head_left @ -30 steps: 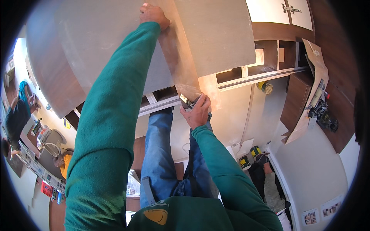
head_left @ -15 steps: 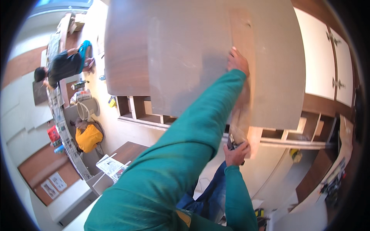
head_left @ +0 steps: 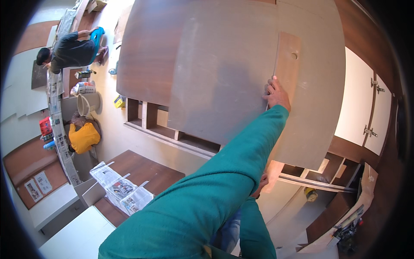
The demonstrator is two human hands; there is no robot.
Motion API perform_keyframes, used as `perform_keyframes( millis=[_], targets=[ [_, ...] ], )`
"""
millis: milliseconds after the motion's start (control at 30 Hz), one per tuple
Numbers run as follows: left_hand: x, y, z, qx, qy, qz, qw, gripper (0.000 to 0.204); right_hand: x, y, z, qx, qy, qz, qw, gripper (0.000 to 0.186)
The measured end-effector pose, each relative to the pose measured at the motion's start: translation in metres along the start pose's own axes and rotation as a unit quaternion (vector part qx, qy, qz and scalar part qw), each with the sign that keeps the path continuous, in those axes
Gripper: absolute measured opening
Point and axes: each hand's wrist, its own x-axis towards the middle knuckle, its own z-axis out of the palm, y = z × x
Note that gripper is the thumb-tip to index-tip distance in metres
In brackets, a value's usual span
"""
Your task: The person measures a large sheet of material with a tape measure and marks it with a pencil. They then use a utility knife to cut along the marked line, separating a strip from the sheet. The cut piece is removed and set aside.
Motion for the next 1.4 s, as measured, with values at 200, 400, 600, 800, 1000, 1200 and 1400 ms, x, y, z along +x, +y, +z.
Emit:
perform_keyframes(
  millis=[200, 400, 600, 800, 1000, 1200, 1400],
  targets=[
    [-0.001, 0.008, -0.003, 0.0, -0.028, 0.003, 1.0, 0.104, -0.002, -0.016, -0.017, -0.065, -0.019, 0.015, 0.998, 0.121],
    [-0.001, 0.01, -0.018, 0.006, -0.065, 0.012, 0.998, 0.109, -0.003, -0.047, -0.044, -0.018, -0.054, 0.07, 0.996, 0.124],
    [0.003, 0.012, 0.003, 0.018, -0.006, 0.029, 0.999, 0.095, -0.007, -0.043, -0.043, -0.035, -0.016, 0.016, 0.999, 0.104],
    [0.011, 0.019, 0.014, 0.093, 0.013, -0.001, 0.996, 0.092, 0.001, -0.053, -0.051, 0.056, -0.043, 0.097, 0.993, 0.125],
    [0.003, 0.019, -0.002, 0.085, -0.012, -0.01, 0.996, 0.089, 0.001, -0.056, -0.047, -0.092, -0.066, 0.092, 0.989, 0.12],
    [0.0, 0.016, -0.011, 0.089, -0.012, 0.003, 0.996, 0.093, -0.002, -0.036, -0.032, -0.08, -0.041, 0.03, 0.995, 0.11],
    [0.0, 0.016, -0.009, 0.07, 0.013, 0.016, 0.997, 0.094, 0.0, -0.033, -0.035, -0.147, -0.088, 0.046, 0.984, 0.116]
  ],
)
